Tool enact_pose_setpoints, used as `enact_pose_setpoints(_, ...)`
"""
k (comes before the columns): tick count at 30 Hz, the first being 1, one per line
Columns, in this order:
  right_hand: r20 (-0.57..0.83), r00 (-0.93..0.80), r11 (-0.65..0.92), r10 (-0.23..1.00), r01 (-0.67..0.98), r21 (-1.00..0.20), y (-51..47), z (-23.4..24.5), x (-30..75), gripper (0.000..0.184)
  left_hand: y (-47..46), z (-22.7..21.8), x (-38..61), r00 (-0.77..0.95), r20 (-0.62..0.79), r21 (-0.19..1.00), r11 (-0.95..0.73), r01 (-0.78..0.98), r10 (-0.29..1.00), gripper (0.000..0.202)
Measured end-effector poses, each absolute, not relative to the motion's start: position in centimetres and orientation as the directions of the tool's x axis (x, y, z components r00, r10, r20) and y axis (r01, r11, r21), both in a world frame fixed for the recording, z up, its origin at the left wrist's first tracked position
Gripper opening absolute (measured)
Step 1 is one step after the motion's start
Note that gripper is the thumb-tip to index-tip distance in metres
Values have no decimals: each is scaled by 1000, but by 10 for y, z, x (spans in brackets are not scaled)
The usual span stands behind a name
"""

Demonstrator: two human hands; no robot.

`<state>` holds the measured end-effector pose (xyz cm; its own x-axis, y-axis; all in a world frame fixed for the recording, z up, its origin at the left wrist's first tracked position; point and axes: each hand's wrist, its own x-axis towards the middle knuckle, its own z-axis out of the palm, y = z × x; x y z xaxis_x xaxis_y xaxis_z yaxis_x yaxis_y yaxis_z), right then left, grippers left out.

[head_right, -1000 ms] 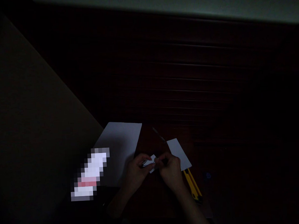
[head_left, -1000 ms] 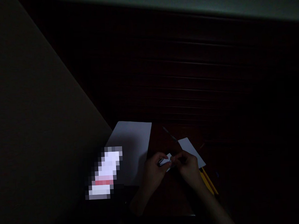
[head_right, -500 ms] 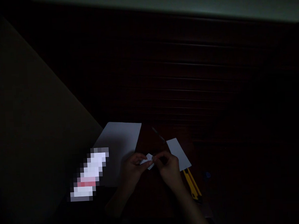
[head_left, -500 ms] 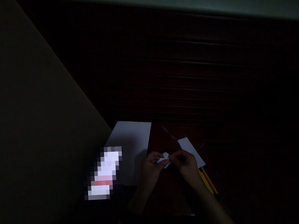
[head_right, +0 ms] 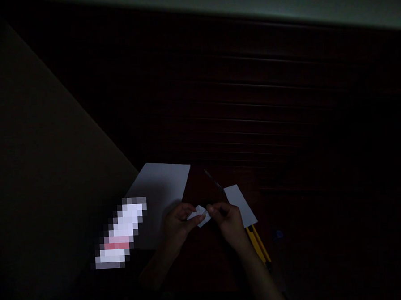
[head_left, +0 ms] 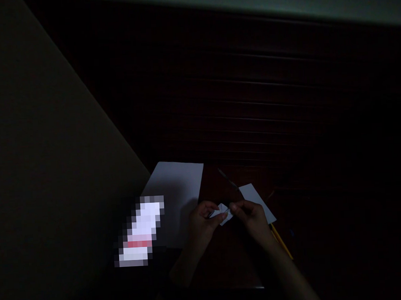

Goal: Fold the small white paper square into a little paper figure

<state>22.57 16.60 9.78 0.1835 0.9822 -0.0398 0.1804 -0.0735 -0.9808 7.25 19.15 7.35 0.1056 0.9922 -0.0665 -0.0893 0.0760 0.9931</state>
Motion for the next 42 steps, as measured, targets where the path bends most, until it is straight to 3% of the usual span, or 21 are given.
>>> enact_pose_setpoints(6, -7, 167, -34, 986, 161, -986, 166, 101, 223, 14, 192, 73, 70, 142, -70, 989, 86, -117, 987, 37)
enact_pose_setpoints(16, 35, 200, -4, 979, 193, -981, 167, 99, 220, 9, 192, 72, 70, 173, -101, 983, 125, -134, 980, 32)
enact_pose_setpoints(23, 21, 213, -18, 977, 183, -983, 166, 98, 222, 10, 194, 74, 71, 211, -127, 976, 160, -148, 969, 32)
enact_pose_setpoints(32, 14, 205, -29, 979, 209, -977, 166, 95, 222, 16, 192, 78, 68, 238, -125, 990, 137, -38, 963, 28)
enact_pose_setpoints(37, 44, 203, 5, 978, 190, -982, 164, 97, 221, 24, 191, 82, 67, 266, -209, 965, 242, -101, 941, 33)
enact_pose_setpoints(42, 13, 77, 8, 997, 64, -998, 165, 106, 225, 27, 192, 84, 66, 233, -318, 910, 365, -198, 919, 36)
